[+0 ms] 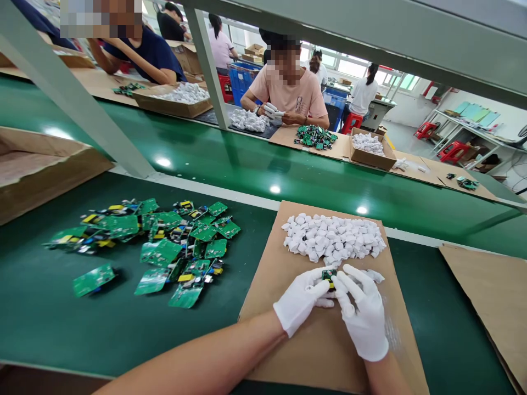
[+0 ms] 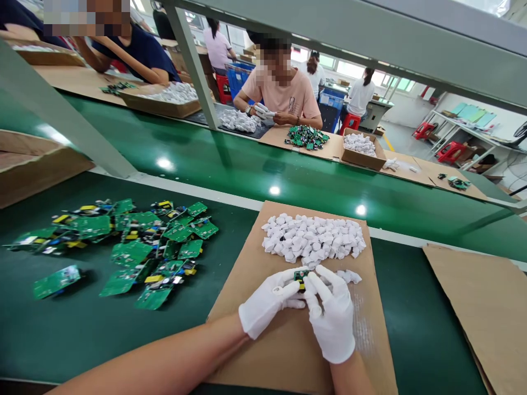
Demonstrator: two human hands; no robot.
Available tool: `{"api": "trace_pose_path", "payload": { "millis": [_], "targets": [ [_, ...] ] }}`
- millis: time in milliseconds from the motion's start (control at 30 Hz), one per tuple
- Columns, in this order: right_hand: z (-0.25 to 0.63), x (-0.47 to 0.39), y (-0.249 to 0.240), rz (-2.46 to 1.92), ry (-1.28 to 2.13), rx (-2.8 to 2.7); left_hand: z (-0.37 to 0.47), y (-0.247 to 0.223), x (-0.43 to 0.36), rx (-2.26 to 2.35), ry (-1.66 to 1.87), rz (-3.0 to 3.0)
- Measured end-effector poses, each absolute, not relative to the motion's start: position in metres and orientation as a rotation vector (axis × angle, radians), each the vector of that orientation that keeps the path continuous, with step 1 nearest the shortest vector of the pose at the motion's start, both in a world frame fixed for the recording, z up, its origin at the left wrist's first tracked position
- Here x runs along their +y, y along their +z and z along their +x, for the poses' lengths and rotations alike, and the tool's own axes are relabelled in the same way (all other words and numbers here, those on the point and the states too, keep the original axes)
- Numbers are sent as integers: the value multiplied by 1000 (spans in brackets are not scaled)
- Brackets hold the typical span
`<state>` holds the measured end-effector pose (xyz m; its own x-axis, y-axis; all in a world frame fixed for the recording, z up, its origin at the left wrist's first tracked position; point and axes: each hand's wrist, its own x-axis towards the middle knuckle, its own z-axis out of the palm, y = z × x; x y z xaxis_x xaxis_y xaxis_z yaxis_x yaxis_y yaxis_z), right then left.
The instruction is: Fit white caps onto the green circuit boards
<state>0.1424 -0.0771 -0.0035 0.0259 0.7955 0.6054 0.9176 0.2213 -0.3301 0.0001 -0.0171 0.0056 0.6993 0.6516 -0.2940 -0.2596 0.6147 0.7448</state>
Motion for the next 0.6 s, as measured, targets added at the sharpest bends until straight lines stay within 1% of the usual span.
{"api": "trace_pose_path", "payload": {
  "millis": [133, 233, 300, 433, 500, 600],
  "targets": [
    [137, -74, -8, -1519, -308, -1830, 3, 9, -21, 539, 598, 789],
    [133, -74, -7, -1499, -243, -1840, 4, 10, -21, 544, 631, 771],
    [132, -74, -4, -1493, -65, -1817, 4, 10, -19, 542, 627, 752],
    [133, -76, 0, -1486, 442, -1588, 2, 11, -15, 616, 583, 763],
    [134, -76, -2, -1493, 579, -1454, 2, 12, -15, 636, 573, 778],
    [133, -76, -3, -1551, 773, -1355, 2, 13, -15, 551, 579, 756]
  ]
}}
